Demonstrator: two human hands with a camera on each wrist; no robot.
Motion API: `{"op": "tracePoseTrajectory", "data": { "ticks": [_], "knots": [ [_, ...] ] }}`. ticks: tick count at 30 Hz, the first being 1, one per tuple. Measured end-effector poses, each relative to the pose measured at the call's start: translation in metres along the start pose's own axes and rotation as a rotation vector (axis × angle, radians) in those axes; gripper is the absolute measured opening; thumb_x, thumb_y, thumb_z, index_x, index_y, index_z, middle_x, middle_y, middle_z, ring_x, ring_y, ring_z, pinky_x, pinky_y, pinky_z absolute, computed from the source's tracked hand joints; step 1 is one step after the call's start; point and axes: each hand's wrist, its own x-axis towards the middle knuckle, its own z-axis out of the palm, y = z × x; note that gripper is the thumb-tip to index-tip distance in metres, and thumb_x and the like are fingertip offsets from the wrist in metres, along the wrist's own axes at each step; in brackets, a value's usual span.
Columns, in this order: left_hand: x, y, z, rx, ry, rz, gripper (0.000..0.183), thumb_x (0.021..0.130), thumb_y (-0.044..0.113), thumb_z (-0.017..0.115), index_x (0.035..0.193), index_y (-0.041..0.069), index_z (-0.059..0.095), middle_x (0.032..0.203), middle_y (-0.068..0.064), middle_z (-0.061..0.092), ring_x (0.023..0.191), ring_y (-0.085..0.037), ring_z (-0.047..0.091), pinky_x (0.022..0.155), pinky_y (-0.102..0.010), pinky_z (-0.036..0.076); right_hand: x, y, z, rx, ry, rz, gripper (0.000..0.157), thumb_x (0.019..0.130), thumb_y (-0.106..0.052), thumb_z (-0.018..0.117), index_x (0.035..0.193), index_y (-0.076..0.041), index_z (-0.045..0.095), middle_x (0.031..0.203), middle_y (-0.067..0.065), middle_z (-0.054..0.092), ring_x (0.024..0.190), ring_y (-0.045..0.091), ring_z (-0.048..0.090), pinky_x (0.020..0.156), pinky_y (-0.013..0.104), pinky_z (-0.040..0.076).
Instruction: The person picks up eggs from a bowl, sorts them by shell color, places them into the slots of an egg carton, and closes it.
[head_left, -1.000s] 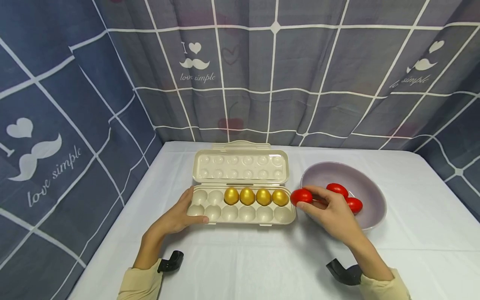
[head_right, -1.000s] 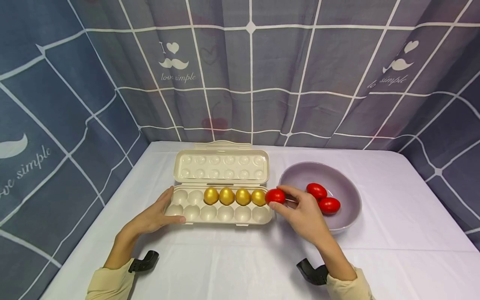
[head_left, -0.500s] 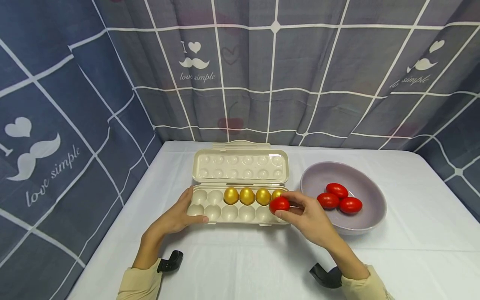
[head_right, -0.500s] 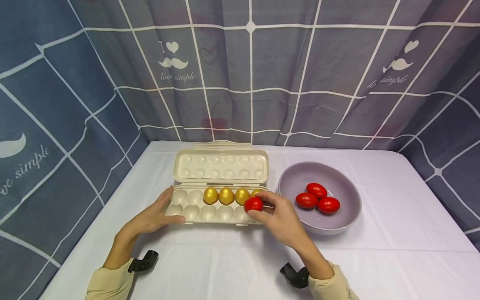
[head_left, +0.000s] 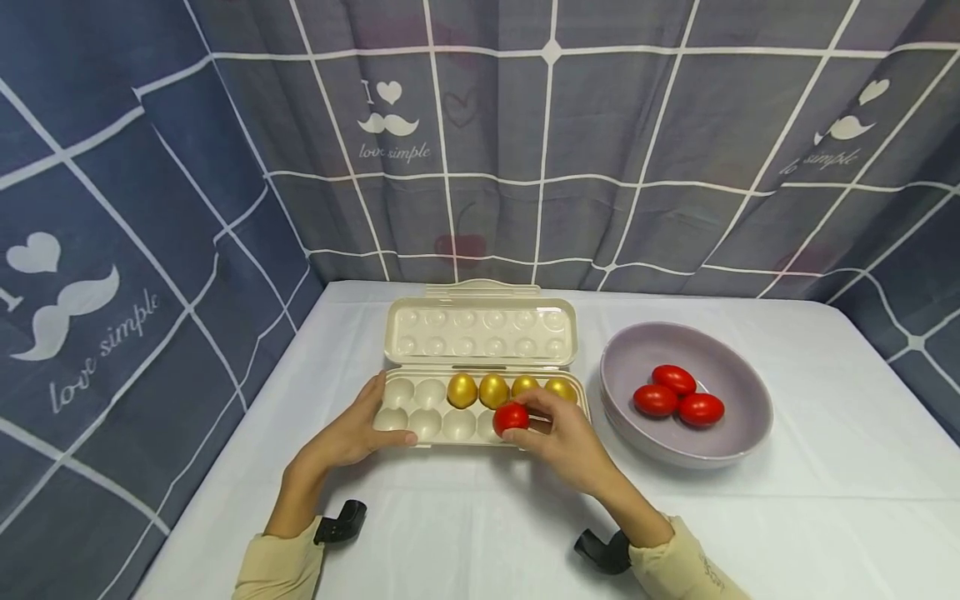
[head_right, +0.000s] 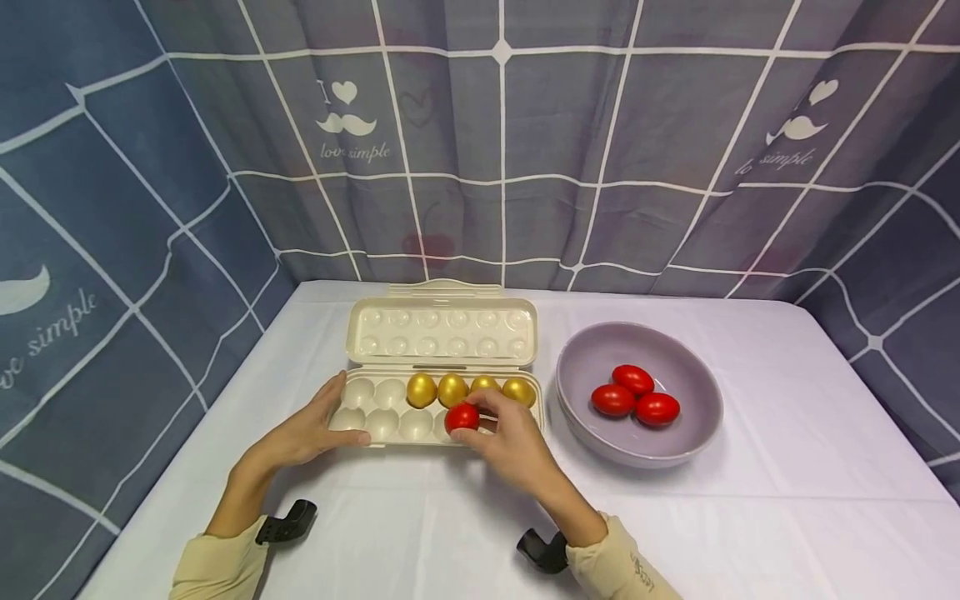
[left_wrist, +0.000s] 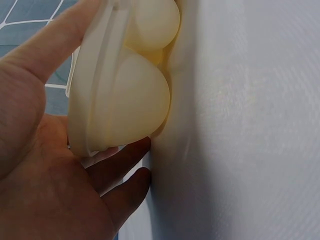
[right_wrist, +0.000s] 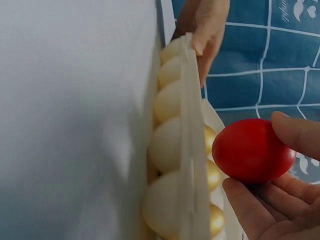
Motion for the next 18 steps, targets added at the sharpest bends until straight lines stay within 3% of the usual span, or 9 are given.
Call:
{"op": "tracePoseTrajectory", "data": {
  "ticks": [9, 18],
  "knots": [
    [0.003, -0.001, 0.001, 0.009, 0.004, -0.041, 0.116, 0.078, 0.031, 0.084, 0.156, -0.003, 0.005, 0.16, -0.026, 0.003, 0.146, -0.043, 0.002, 0.113, -0.062, 0.006, 0.014, 0.001, 0.026, -0.107, 0.044, -0.048, 0.033, 0.078, 0.003, 0.08, 0.109, 0.005, 0.07, 0.104, 0.01, 0.065, 0.098, 0.024, 0.062, 0.086, 0.034, 0.054],
    [0.003, -0.002, 0.001, 0.017, 0.007, -0.022, 0.115, 0.078, 0.03, 0.084, 0.156, -0.003, 0.006, 0.16, -0.026, 0.005, 0.146, -0.043, 0.005, 0.113, -0.063, 0.008, 0.025, 0.004, 0.046, -0.248, 0.053, -0.049, 0.032, 0.077, -0.004, 0.082, 0.107, 0.002, 0.073, 0.1, 0.002, 0.063, 0.093, 0.019, 0.06, 0.079, 0.031, 0.054]
  ]
}}
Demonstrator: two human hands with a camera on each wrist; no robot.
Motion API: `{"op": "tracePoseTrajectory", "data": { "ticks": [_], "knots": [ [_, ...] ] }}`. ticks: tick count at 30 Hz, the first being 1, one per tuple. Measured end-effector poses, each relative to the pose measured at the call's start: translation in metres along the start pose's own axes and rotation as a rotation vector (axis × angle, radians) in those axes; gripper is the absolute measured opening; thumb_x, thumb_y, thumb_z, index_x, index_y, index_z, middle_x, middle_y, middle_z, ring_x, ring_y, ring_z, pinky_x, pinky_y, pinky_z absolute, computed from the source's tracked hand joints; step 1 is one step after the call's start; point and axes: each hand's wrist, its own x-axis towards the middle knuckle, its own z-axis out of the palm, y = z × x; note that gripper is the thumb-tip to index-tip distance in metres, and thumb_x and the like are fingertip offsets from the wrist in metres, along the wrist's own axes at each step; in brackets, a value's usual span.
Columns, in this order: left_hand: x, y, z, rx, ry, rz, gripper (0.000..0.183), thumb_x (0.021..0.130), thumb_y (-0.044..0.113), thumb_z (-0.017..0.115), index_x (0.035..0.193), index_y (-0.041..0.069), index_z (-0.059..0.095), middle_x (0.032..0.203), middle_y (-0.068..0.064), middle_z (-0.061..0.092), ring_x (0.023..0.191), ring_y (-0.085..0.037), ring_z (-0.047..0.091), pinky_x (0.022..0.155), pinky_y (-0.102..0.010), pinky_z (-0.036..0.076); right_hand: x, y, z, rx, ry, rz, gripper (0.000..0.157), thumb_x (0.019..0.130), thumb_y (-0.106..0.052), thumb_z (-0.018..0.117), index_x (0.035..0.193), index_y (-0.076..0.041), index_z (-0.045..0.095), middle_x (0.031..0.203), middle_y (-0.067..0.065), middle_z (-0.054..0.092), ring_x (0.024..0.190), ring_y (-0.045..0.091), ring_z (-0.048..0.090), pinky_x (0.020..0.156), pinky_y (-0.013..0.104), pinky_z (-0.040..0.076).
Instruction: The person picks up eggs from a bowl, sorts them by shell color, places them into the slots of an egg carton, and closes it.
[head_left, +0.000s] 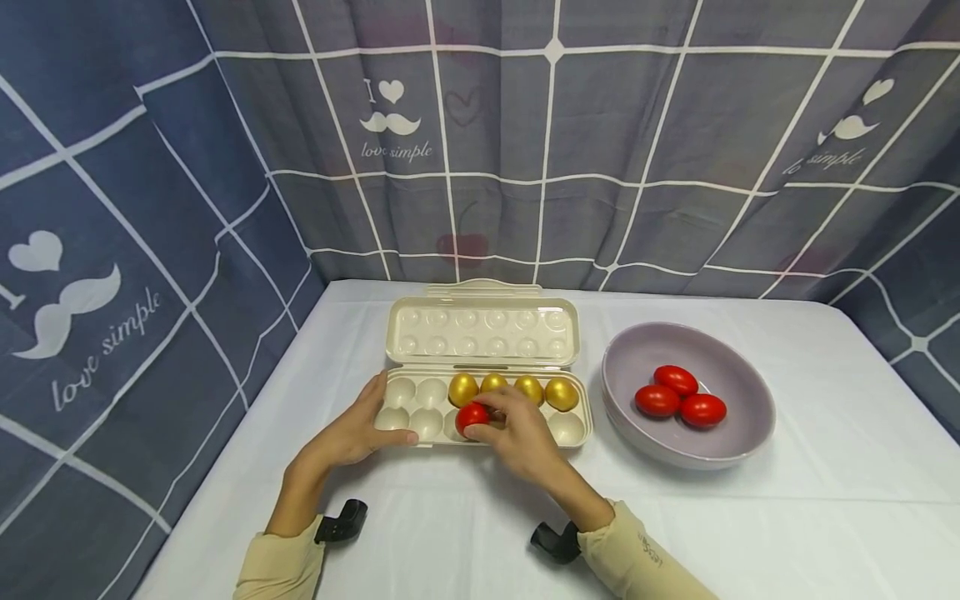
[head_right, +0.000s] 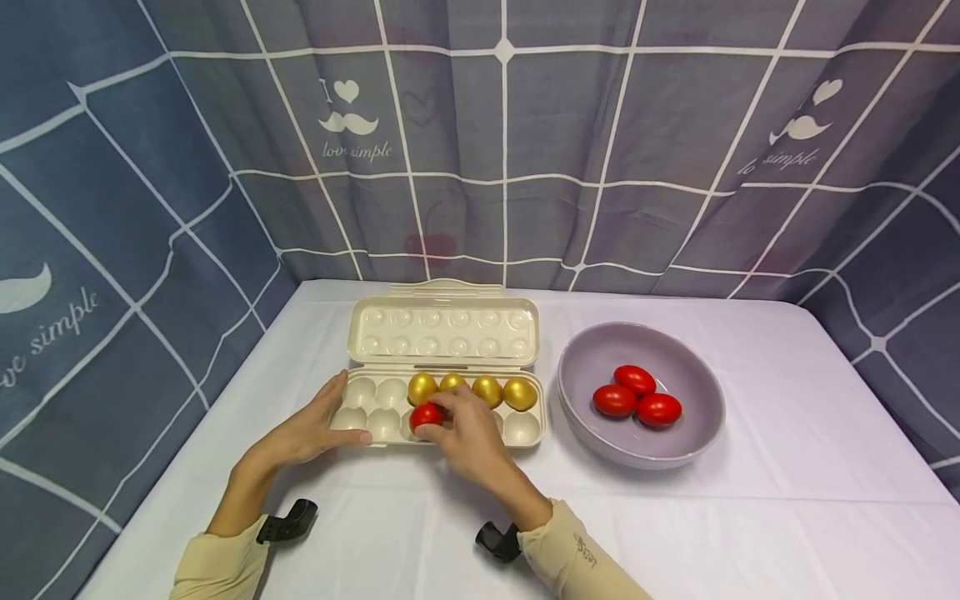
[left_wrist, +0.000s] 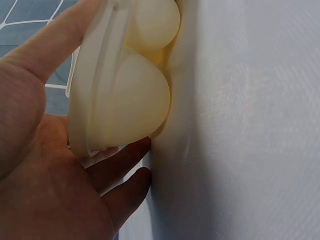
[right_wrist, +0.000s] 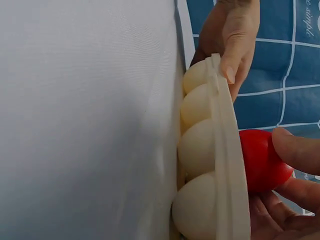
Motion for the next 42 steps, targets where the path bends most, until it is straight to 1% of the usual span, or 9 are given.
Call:
{"op": "tracePoseTrajectory", "data": {
  "ticks": [4, 9, 16, 19, 24, 31, 34, 37, 42],
  "knots": [
    [-0.002, 0.002, -0.001, -0.005, 0.001, 0.016, 0.114, 0.078, 0.028, 0.085, 0.156, -0.003, 0.007, 0.159, -0.026, 0.009, 0.145, -0.044, 0.007, 0.112, -0.063, 0.009, 0.003, 0.0, 0.006, -0.043, -0.012, -0.002, 0.036, 0.079, -0.006, 0.081, 0.112, 0.003, 0.071, 0.102, 0.002, 0.062, 0.092, 0.018, 0.064, 0.079, 0.034, 0.055],
    [-0.002, 0.001, -0.001, -0.004, 0.001, 0.007, 0.115, 0.079, 0.028, 0.084, 0.156, -0.002, 0.005, 0.16, -0.026, 0.007, 0.146, -0.043, 0.007, 0.113, -0.062, 0.009, 0.006, 0.003, 0.015, -0.1, -0.015, -0.037, 0.037, 0.079, -0.002, 0.081, 0.113, 0.006, 0.07, 0.108, 0.01, 0.066, 0.094, 0.021, 0.064, 0.08, 0.032, 0.054],
    [-0.001, 0.002, 0.0, -0.019, 0.006, 0.042, 0.113, 0.078, 0.026, 0.084, 0.156, -0.002, 0.008, 0.158, -0.025, 0.012, 0.145, -0.043, 0.011, 0.113, -0.062, 0.011, 0.005, 0.005, 0.02, -0.218, -0.025, -0.046, 0.031, 0.079, -0.004, 0.081, 0.109, -0.003, 0.072, 0.105, 0.005, 0.068, 0.092, 0.017, 0.063, 0.081, 0.032, 0.052],
    [-0.001, 0.002, 0.0, -0.023, 0.006, 0.042, 0.112, 0.078, 0.026, 0.084, 0.157, -0.001, 0.008, 0.159, -0.024, 0.012, 0.145, -0.041, 0.011, 0.113, -0.061, 0.011, 0.005, 0.004, 0.019, -0.237, -0.026, -0.052, 0.029, 0.079, -0.005, 0.081, 0.107, -0.004, 0.072, 0.104, 0.004, 0.068, 0.091, 0.016, 0.062, 0.081, 0.033, 0.051],
    [-0.001, 0.002, -0.001, -0.015, 0.003, 0.025, 0.114, 0.078, 0.028, 0.084, 0.156, -0.002, 0.007, 0.159, -0.026, 0.009, 0.145, -0.043, 0.008, 0.112, -0.063, 0.01, 0.005, 0.004, 0.019, -0.25, -0.041, -0.054, 0.028, 0.081, -0.005, 0.079, 0.108, -0.005, 0.071, 0.104, 0.005, 0.068, 0.092, 0.016, 0.062, 0.081, 0.032, 0.051],
    [-0.001, 0.002, 0.0, -0.017, 0.002, 0.017, 0.114, 0.079, 0.028, 0.084, 0.157, 0.0, 0.006, 0.16, -0.025, 0.008, 0.146, -0.041, 0.007, 0.113, -0.062, 0.009, 0.004, 0.004, 0.016, -0.176, -0.062, -0.01, 0.04, 0.082, -0.004, 0.078, 0.12, 0.001, 0.067, 0.117, 0.012, 0.067, 0.102, 0.021, 0.065, 0.087, 0.036, 0.053],
    [-0.001, 0.002, 0.001, -0.022, 0.003, 0.015, 0.115, 0.079, 0.029, 0.084, 0.157, 0.0, 0.005, 0.16, -0.024, 0.008, 0.146, -0.041, 0.007, 0.113, -0.062, 0.009, 0.004, 0.005, 0.015, -0.168, -0.062, -0.008, 0.043, 0.082, -0.004, 0.078, 0.122, 0.002, 0.066, 0.119, 0.012, 0.067, 0.105, 0.022, 0.064, 0.09, 0.037, 0.052],
    [-0.001, 0.002, 0.001, -0.026, 0.003, 0.02, 0.114, 0.079, 0.028, 0.084, 0.157, -0.001, 0.005, 0.16, -0.025, 0.009, 0.146, -0.042, 0.008, 0.113, -0.062, 0.009, 0.003, 0.004, 0.012, -0.176, -0.052, -0.01, 0.043, 0.082, -0.005, 0.078, 0.123, 0.0, 0.066, 0.118, 0.01, 0.068, 0.105, 0.022, 0.064, 0.09, 0.039, 0.051],
    [-0.001, 0.001, 0.001, -0.019, 0.004, 0.029, 0.113, 0.079, 0.028, 0.084, 0.157, -0.001, 0.006, 0.159, -0.025, 0.01, 0.145, -0.043, 0.01, 0.113, -0.063, 0.01, 0.002, 0.002, 0.005, -0.154, -0.015, -0.023, 0.035, 0.083, -0.005, 0.076, 0.117, -0.004, 0.07, 0.111, 0.008, 0.071, 0.102, 0.025, 0.066, 0.086, 0.043, 0.053]
  ]
}}
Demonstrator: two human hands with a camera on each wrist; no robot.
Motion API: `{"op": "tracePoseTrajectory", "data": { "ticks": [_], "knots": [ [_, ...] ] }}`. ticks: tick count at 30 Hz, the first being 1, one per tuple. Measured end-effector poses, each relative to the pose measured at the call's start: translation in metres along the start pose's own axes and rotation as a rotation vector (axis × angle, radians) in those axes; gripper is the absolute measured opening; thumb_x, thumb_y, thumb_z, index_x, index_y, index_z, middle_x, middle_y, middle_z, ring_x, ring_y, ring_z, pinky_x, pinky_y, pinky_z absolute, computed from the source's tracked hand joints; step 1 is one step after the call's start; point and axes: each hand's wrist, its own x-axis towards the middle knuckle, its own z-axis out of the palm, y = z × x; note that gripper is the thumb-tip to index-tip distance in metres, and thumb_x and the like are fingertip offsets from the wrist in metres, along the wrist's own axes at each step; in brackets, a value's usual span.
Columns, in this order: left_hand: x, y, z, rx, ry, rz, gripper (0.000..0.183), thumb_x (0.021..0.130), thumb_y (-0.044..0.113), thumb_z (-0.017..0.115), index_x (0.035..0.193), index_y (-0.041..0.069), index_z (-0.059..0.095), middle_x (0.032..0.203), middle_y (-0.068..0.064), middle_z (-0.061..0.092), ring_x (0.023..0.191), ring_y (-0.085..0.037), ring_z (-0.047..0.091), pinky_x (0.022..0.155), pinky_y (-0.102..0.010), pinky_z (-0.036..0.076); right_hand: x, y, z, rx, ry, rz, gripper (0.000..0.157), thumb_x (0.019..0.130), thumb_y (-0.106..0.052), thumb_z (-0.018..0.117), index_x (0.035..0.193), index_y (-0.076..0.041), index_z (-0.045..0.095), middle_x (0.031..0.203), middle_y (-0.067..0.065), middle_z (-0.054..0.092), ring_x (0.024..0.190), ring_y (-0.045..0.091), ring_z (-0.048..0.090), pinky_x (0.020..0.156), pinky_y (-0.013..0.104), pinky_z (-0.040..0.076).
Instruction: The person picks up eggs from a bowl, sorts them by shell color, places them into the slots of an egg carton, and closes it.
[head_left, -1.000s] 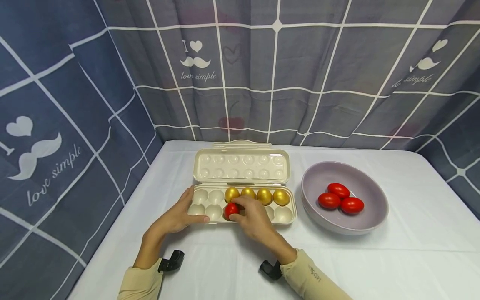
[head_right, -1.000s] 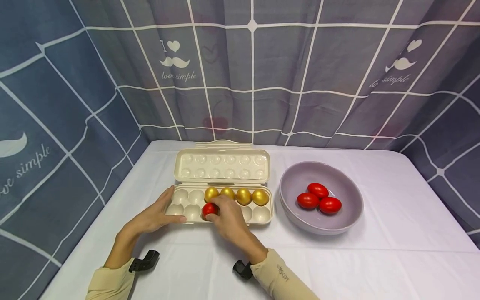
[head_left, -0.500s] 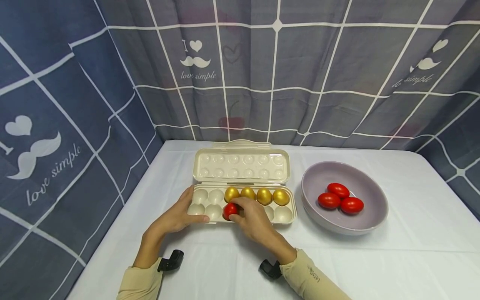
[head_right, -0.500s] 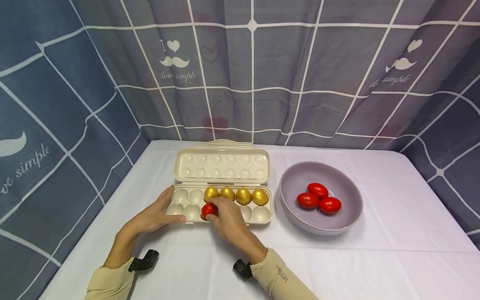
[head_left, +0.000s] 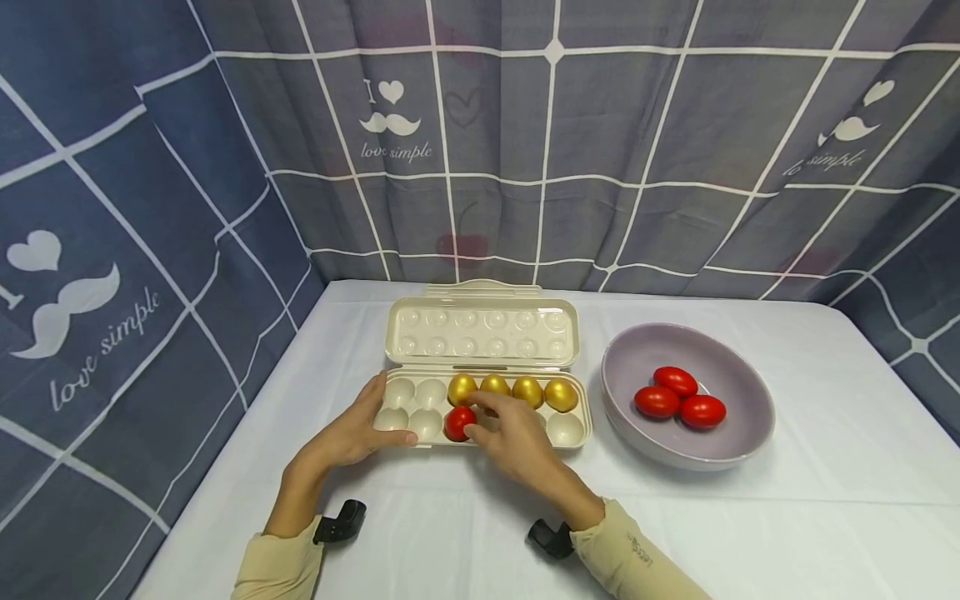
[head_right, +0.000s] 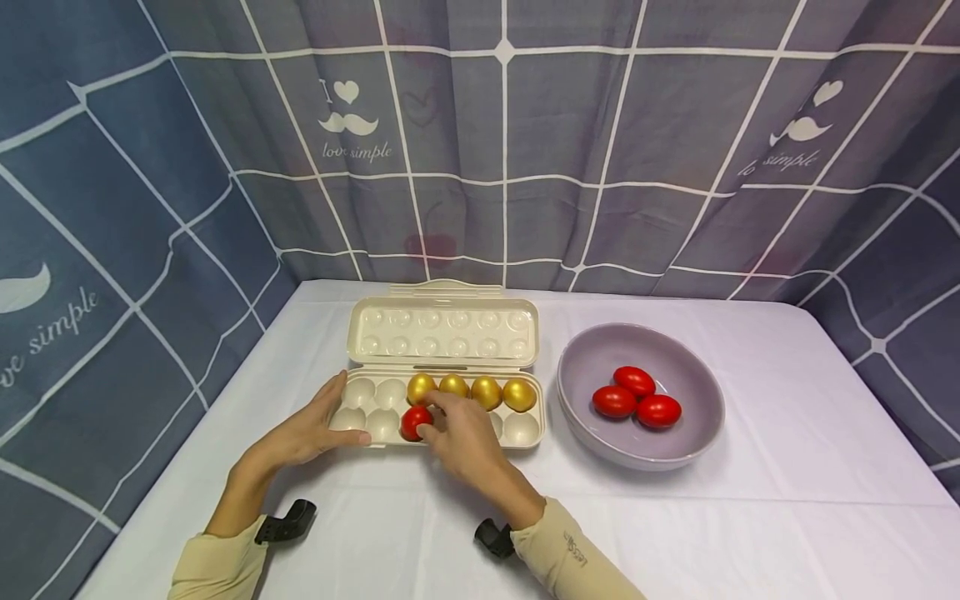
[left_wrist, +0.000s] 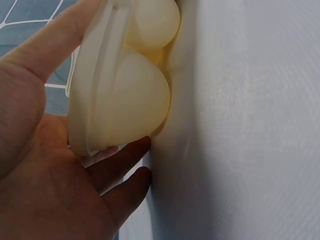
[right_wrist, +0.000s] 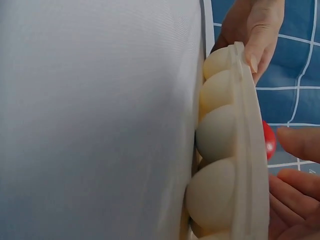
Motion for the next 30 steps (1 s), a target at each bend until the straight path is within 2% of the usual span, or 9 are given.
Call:
{"op": "tracePoseTrajectory", "data": {
  "ticks": [4, 15, 22, 30],
  "knots": [
    [0.001, 0.0, 0.0, -0.001, 0.006, -0.002, 0.113, 0.079, 0.028, 0.084, 0.157, 0.0, 0.007, 0.159, -0.023, 0.01, 0.145, -0.041, 0.01, 0.113, -0.062, 0.009, -0.001, 0.0, -0.005, 0.037, 0.024, -0.024, 0.029, 0.083, -0.003, 0.076, 0.112, -0.004, 0.071, 0.107, 0.009, 0.071, 0.1, 0.029, 0.067, 0.087, 0.045, 0.053],
    [0.001, -0.001, 0.0, -0.005, 0.002, -0.015, 0.114, 0.079, 0.028, 0.084, 0.157, 0.001, 0.006, 0.16, -0.023, 0.008, 0.146, -0.04, 0.007, 0.113, -0.062, 0.008, -0.007, -0.001, -0.029, 0.057, 0.115, -0.024, 0.039, 0.081, -0.008, 0.08, 0.118, 0.001, 0.069, 0.114, 0.011, 0.07, 0.105, 0.029, 0.065, 0.092, 0.045, 0.05],
    [0.002, 0.0, -0.001, -0.011, -0.005, -0.015, 0.114, 0.079, 0.028, 0.084, 0.157, 0.001, 0.005, 0.16, -0.023, 0.008, 0.146, -0.041, 0.007, 0.113, -0.061, 0.009, -0.003, 0.001, -0.053, 0.157, 0.19, -0.034, 0.04, 0.079, -0.002, 0.081, 0.117, 0.003, 0.069, 0.114, 0.016, 0.07, 0.102, 0.036, 0.065, 0.09, 0.048, 0.051],
    [0.001, 0.0, 0.0, -0.011, -0.008, -0.016, 0.113, 0.079, 0.028, 0.083, 0.157, 0.001, 0.007, 0.16, -0.022, 0.011, 0.145, -0.04, 0.01, 0.114, -0.061, 0.01, -0.008, 0.01, -0.082, 0.201, 0.21, 0.06, 0.041, 0.082, -0.006, 0.08, 0.12, 0.002, 0.068, 0.119, 0.015, 0.068, 0.111, 0.034, 0.063, 0.098, 0.038, 0.048]
  ]
}}
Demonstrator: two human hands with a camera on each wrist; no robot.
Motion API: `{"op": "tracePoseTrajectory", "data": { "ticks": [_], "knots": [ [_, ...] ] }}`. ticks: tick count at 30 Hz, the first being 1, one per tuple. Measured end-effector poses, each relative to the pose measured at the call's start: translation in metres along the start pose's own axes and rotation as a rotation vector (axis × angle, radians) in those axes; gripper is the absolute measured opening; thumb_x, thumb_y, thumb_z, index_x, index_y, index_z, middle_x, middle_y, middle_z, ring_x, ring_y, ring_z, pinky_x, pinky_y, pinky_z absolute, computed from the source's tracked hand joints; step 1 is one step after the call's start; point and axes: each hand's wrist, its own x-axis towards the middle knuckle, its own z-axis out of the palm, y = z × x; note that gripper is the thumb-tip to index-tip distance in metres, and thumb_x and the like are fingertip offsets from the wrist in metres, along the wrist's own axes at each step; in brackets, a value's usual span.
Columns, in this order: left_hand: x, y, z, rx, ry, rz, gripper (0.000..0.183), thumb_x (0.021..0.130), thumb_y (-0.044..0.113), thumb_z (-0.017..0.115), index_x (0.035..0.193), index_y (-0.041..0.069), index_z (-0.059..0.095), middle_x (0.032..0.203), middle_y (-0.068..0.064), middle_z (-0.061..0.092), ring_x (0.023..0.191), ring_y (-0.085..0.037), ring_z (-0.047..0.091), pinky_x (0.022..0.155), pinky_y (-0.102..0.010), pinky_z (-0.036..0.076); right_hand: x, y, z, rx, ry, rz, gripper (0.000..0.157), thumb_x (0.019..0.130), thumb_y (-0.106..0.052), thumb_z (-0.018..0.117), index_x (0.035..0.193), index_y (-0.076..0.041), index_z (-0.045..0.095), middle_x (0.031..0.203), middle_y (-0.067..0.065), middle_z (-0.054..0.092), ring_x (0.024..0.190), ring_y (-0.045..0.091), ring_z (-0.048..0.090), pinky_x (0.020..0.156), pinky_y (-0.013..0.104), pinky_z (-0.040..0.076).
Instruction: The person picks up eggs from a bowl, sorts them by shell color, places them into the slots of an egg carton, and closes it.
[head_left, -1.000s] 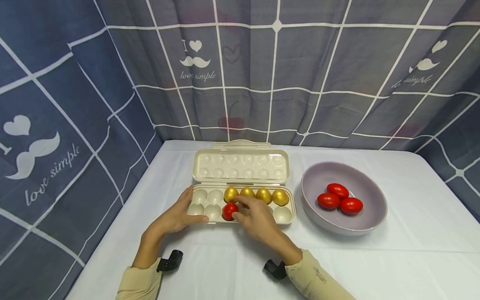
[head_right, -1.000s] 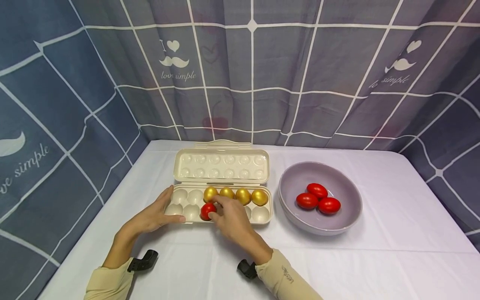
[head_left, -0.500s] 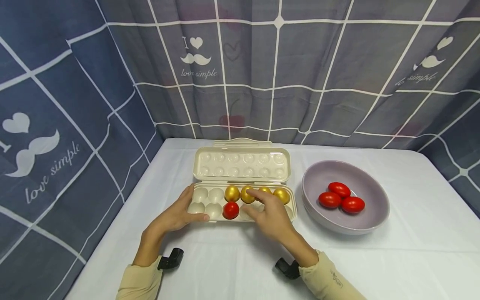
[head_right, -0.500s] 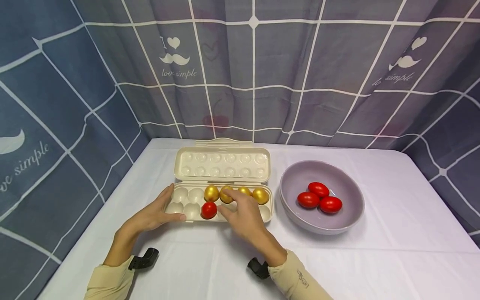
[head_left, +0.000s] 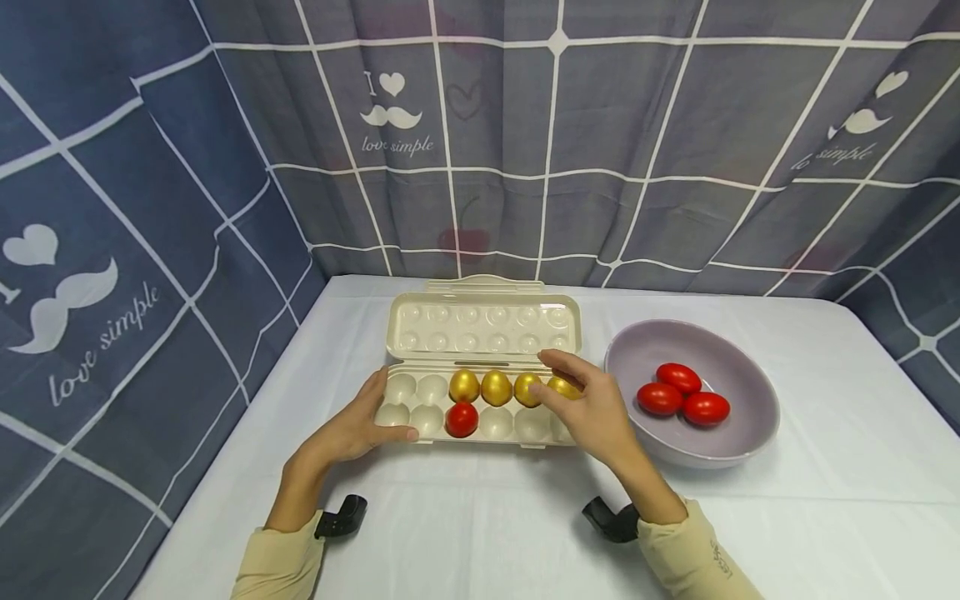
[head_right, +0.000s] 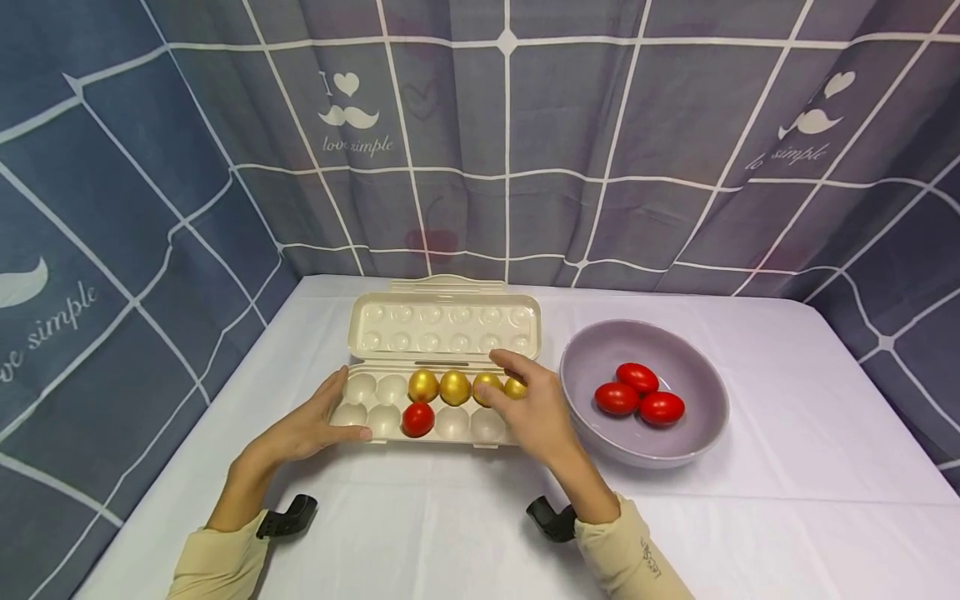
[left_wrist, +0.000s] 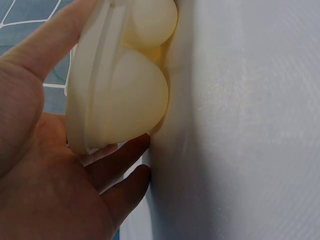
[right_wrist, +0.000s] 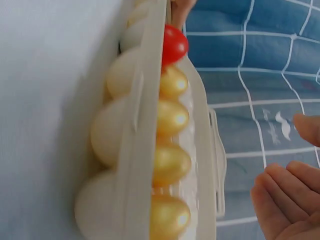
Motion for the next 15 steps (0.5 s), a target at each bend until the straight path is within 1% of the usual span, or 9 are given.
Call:
{"op": "tracePoseTrajectory", "data": {
  "ticks": [4, 10, 12, 15],
  "knots": [
    [-0.001, 0.001, 0.0, 0.012, -0.001, -0.005, 0.114, 0.079, 0.029, 0.084, 0.157, 0.0, 0.006, 0.16, -0.023, 0.009, 0.146, -0.042, 0.009, 0.113, -0.062, 0.009, 0.002, 0.003, -0.017, 0.002, -0.013, 0.01, 0.044, 0.084, -0.008, 0.078, 0.124, 0.003, 0.065, 0.122, 0.013, 0.066, 0.114, 0.031, 0.062, 0.1, 0.034, 0.045],
    [-0.001, 0.002, 0.0, 0.024, -0.002, 0.003, 0.113, 0.08, 0.029, 0.083, 0.157, -0.001, 0.005, 0.16, -0.024, 0.009, 0.145, -0.042, 0.009, 0.113, -0.062, 0.009, -0.001, 0.009, -0.036, -0.04, -0.024, 0.053, 0.049, 0.088, -0.019, 0.077, 0.129, 0.001, 0.062, 0.127, 0.013, 0.064, 0.118, 0.031, 0.059, 0.103, 0.037, 0.043],
    [-0.001, 0.002, 0.0, 0.025, -0.002, 0.003, 0.113, 0.08, 0.029, 0.083, 0.157, -0.002, 0.005, 0.16, -0.024, 0.008, 0.145, -0.042, 0.009, 0.113, -0.062, 0.008, -0.003, 0.013, -0.041, -0.047, -0.013, 0.065, 0.049, 0.088, -0.019, 0.077, 0.129, 0.001, 0.062, 0.127, 0.013, 0.064, 0.118, 0.03, 0.059, 0.102, 0.035, 0.044],
    [-0.001, 0.001, 0.0, 0.024, -0.001, -0.011, 0.114, 0.079, 0.029, 0.083, 0.157, -0.001, 0.004, 0.16, -0.024, 0.007, 0.146, -0.042, 0.007, 0.113, -0.062, 0.008, -0.006, 0.017, -0.047, -0.05, 0.008, 0.062, 0.047, 0.087, -0.016, 0.077, 0.128, 0.002, 0.063, 0.125, 0.013, 0.065, 0.117, 0.028, 0.06, 0.098, 0.027, 0.045]
  ]
}}
